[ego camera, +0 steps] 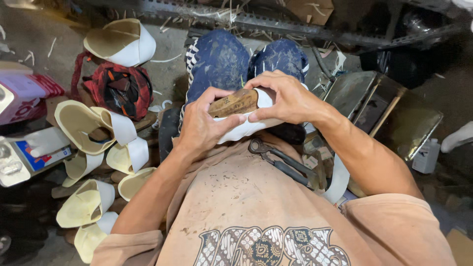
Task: The person shapes a white shoe using a wooden last, a hammer, and pliers. They repeatedly strike the shoe's edges with the hammer and use pliers to pull and adjust the material, rotating the shoe to work on different sides.
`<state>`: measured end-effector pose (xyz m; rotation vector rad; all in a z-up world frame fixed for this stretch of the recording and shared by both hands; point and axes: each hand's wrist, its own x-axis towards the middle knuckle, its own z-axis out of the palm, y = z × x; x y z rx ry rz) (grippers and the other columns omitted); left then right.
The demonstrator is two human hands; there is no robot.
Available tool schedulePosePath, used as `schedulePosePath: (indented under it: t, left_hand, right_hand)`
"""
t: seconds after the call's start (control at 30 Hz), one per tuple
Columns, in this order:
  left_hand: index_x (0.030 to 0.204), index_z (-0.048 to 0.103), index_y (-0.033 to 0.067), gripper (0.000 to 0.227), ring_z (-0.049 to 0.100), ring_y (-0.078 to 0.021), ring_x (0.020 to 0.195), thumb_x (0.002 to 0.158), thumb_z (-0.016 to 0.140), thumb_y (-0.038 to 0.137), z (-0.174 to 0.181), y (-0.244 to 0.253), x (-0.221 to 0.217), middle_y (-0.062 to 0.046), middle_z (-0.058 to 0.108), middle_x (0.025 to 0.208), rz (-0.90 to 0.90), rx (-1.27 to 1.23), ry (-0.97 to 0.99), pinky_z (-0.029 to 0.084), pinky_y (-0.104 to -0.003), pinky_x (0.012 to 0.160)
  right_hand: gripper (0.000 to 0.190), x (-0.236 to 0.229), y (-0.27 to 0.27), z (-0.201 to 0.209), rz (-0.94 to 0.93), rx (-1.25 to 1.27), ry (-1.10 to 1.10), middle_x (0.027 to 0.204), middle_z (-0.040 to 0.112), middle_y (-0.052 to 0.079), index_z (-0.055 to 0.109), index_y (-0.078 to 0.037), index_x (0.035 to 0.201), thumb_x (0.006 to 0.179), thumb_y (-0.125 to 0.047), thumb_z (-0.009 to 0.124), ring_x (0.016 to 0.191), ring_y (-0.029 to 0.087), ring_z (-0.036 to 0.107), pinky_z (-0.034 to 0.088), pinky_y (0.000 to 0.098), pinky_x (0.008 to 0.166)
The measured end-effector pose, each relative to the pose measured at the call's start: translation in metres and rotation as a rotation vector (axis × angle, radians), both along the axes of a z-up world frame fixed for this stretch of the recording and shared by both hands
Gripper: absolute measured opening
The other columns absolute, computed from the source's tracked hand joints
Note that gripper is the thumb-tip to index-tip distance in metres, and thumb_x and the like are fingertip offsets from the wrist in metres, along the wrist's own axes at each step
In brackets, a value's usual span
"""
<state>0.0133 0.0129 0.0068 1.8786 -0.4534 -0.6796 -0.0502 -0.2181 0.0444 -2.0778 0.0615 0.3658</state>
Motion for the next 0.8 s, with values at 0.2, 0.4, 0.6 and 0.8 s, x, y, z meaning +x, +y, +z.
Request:
schedulePosePath:
  t: [0.2, 0.4, 0.6, 0.8]
  left_hand:
    - [0.107, 0.074, 0.0246, 0.054, 0.073, -0.0267, 0.08, 0.059, 0.094, 0.04, -0.004, -0.003, 0.008, -0.008, 0.072, 0.084, 0.052, 0.077, 0.071, 0.056, -0.038, 0.072]
    - [0.105, 0.076, 0.0269, 0.056, 0.074, -0.0203, 0.078, 0.054, 0.096, 0.039, 0.004, -0.01, 0.029, -0.002, 0.076, 0.083, 0.106, 0.132, 0.143, 0.058, -0.033, 0.072]
    - [0.104, 0.073, 0.0225, 0.046, 0.073, -0.0138, 0.09, 0.065, 0.083, 0.044, 0.007, -0.01, 0.022, 0.005, 0.079, 0.099, 0.05, 0.261, 0.043, 0.052, -0.03, 0.086]
    - [0.105, 0.072, 0.0269, 0.049, 0.075, -0.0152, 0.093, 0.062, 0.086, 0.045, 0.001, -0.01, 0.021, 0.006, 0.081, 0.1, 0.063, 0.353, 0.106, 0.053, -0.031, 0.089]
  right_hand:
    - [0.061, 0.01, -0.001, 0.0, 0.095, -0.022, 0.015, 0.111, 0.07, 0.016, 0.067, -0.011, 0.121, 0.074, -0.043, 0.088, 0.107, 0.039, 0.066, 0.05, 0.0524, 0.094]
    - [0.049, 0.04, -0.047, 0.025, -0.046, -0.068, -0.24, 0.122, 0.066, 0.021, 0.06, -0.005, 0.134, 0.091, -0.024, 0.076, 0.111, 0.037, 0.069, 0.056, 0.0485, 0.09]
    - [0.017, 0.073, -0.128, -0.007, -0.406, -0.495, -0.414, 0.1, 0.073, 0.011, 0.074, -0.001, 0.112, 0.098, -0.007, 0.066, 0.083, 0.019, 0.065, 0.05, 0.0319, 0.074]
    - [0.014, 0.09, -0.147, -0.025, -0.448, -0.638, -0.556, 0.099, 0.074, 0.011, 0.075, -0.002, 0.107, 0.094, -0.003, 0.07, 0.089, 0.026, 0.071, 0.053, 0.038, 0.085]
